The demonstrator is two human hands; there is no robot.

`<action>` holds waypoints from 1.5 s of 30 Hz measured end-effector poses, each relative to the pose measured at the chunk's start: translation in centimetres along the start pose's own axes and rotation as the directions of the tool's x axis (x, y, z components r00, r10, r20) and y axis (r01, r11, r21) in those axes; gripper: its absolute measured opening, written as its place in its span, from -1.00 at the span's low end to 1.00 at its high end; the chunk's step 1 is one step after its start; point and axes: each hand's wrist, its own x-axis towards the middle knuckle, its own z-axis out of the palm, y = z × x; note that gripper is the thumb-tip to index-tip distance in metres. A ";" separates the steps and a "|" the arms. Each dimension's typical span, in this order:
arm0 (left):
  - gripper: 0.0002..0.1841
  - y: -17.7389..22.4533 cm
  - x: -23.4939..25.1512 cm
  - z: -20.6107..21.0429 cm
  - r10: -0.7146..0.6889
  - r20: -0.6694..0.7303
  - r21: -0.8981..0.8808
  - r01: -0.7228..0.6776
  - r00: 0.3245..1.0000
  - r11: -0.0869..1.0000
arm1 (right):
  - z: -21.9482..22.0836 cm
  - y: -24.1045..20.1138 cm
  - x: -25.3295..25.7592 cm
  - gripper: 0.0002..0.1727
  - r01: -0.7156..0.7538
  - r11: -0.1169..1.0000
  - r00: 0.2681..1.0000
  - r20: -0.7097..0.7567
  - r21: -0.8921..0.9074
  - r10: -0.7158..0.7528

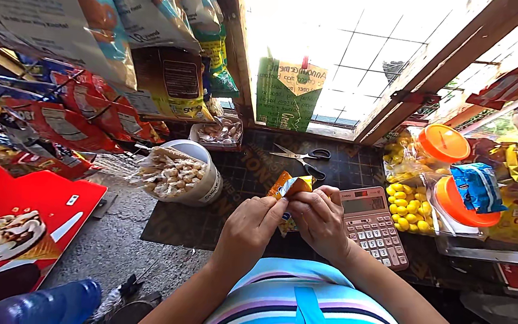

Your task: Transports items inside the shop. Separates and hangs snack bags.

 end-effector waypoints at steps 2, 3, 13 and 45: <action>-0.82 -0.1 0.2 0.7 -0.033 0.027 -0.025 0.033 0.999 0.999 | -0.4 0.2 -0.1 -0.83 -0.038 0.999 0.996 0.080 0.001 0.038; -0.82 -0.1 0.3 1.0 -0.068 0.051 -0.049 0.070 0.996 0.996 | -0.7 0.4 -0.1 -0.83 -0.066 0.997 0.990 0.130 0.027 0.062; -0.89 -3.2 1.7 -4.0 -0.192 -0.055 -0.181 0.180 0.980 0.967 | -1.9 12.1 4.9 -0.29 -0.352 0.933 0.573 0.770 -0.080 0.282; -0.87 -4.9 1.6 -3.5 -0.416 0.021 -0.207 0.411 0.909 0.888 | -7.9 6.1 4.8 -0.57 -0.279 0.958 0.809 0.521 -0.068 0.273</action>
